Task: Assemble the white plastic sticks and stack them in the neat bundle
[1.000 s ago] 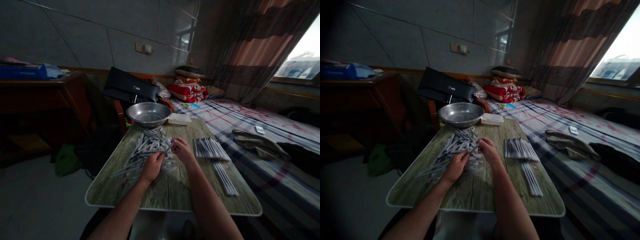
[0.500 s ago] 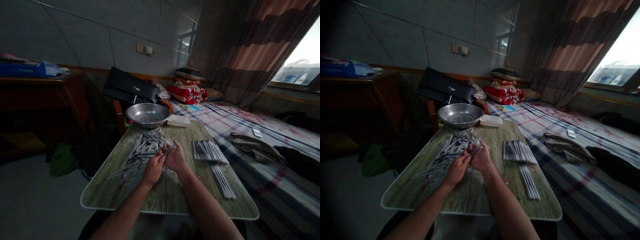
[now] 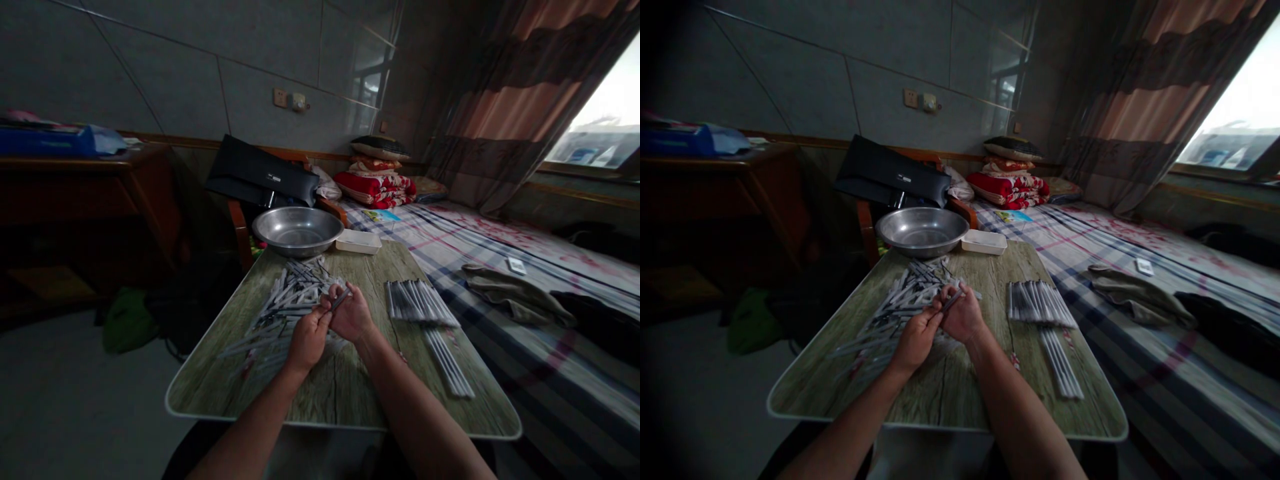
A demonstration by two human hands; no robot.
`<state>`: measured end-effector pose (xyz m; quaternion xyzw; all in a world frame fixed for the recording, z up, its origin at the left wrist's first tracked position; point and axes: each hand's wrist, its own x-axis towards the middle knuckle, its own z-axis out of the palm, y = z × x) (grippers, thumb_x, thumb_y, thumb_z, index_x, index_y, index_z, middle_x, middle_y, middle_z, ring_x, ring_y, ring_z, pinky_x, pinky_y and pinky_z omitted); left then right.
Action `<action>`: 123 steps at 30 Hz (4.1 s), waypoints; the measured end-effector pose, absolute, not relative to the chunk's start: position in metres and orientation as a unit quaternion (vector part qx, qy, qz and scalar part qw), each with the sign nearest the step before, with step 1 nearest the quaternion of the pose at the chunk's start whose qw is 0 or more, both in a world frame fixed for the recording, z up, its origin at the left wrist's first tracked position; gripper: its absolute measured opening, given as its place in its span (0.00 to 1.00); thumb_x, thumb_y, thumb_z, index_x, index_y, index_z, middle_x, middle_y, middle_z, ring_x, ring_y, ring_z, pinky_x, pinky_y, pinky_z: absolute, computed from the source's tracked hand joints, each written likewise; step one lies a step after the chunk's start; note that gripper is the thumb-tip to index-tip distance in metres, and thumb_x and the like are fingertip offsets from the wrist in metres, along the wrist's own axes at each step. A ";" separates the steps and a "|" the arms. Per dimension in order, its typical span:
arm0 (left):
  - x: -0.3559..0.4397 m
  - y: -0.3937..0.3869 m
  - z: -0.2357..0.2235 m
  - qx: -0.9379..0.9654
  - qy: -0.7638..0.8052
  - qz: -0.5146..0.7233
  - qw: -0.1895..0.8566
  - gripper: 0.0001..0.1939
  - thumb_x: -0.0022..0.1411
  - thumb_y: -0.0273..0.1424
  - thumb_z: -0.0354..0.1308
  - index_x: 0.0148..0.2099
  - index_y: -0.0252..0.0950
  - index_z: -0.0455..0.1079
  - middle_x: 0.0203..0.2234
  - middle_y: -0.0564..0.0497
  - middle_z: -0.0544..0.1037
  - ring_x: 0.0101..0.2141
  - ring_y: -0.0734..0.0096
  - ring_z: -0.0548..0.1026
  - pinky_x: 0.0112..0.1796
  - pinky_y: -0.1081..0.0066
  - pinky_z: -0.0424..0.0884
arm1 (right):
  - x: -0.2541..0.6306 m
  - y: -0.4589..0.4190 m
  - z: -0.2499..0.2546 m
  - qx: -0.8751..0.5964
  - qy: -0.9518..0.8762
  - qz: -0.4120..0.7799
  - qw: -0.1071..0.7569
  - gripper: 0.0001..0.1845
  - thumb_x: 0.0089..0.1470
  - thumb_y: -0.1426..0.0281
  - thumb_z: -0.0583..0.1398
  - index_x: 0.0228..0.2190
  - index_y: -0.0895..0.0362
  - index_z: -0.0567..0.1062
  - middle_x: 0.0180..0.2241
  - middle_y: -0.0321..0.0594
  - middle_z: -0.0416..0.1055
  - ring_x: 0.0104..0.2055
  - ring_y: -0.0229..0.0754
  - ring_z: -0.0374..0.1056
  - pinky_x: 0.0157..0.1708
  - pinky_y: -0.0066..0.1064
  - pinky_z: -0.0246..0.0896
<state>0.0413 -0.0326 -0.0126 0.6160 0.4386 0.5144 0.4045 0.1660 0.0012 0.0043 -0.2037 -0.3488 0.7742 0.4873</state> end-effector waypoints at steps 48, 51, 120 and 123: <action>0.045 -0.024 -0.026 0.616 0.456 0.587 0.262 0.32 0.58 0.30 0.57 0.63 0.40 0.54 0.52 0.41 0.69 0.51 0.59 0.70 0.52 0.54 0.66 | 0.399 -0.180 -0.030 -0.857 -0.464 -0.023 0.222 0.18 0.53 0.61 0.51 0.35 0.56 0.76 0.35 0.46 0.77 0.37 0.47 0.73 0.35 0.33 0.60; 0.042 -0.024 -0.025 0.609 0.458 0.590 0.267 0.31 0.58 0.30 0.58 0.63 0.40 0.54 0.52 0.41 0.69 0.51 0.59 0.70 0.52 0.55 0.66 | 0.395 -0.178 -0.037 -0.839 -0.489 -0.020 0.238 0.17 0.53 0.61 0.51 0.33 0.56 0.76 0.36 0.45 0.76 0.36 0.46 0.72 0.36 0.33 0.61; -0.003 0.000 -0.030 0.366 0.484 0.744 0.280 0.18 0.62 0.33 0.54 0.54 0.41 0.60 0.43 0.47 0.73 0.46 0.66 0.73 0.48 0.63 0.68 | 0.159 0.007 -0.017 -0.512 -0.828 0.142 0.178 0.09 0.46 0.78 0.58 0.31 0.61 0.78 0.34 0.44 0.75 0.38 0.43 0.68 0.43 0.30 0.58; -0.005 0.001 -0.030 0.362 0.484 0.746 0.281 0.18 0.62 0.32 0.54 0.54 0.41 0.60 0.42 0.47 0.73 0.45 0.66 0.73 0.48 0.63 0.68 | 0.160 0.006 -0.017 -0.500 -0.835 0.153 0.172 0.12 0.46 0.76 0.59 0.35 0.60 0.78 0.35 0.43 0.75 0.39 0.43 0.68 0.42 0.31 0.59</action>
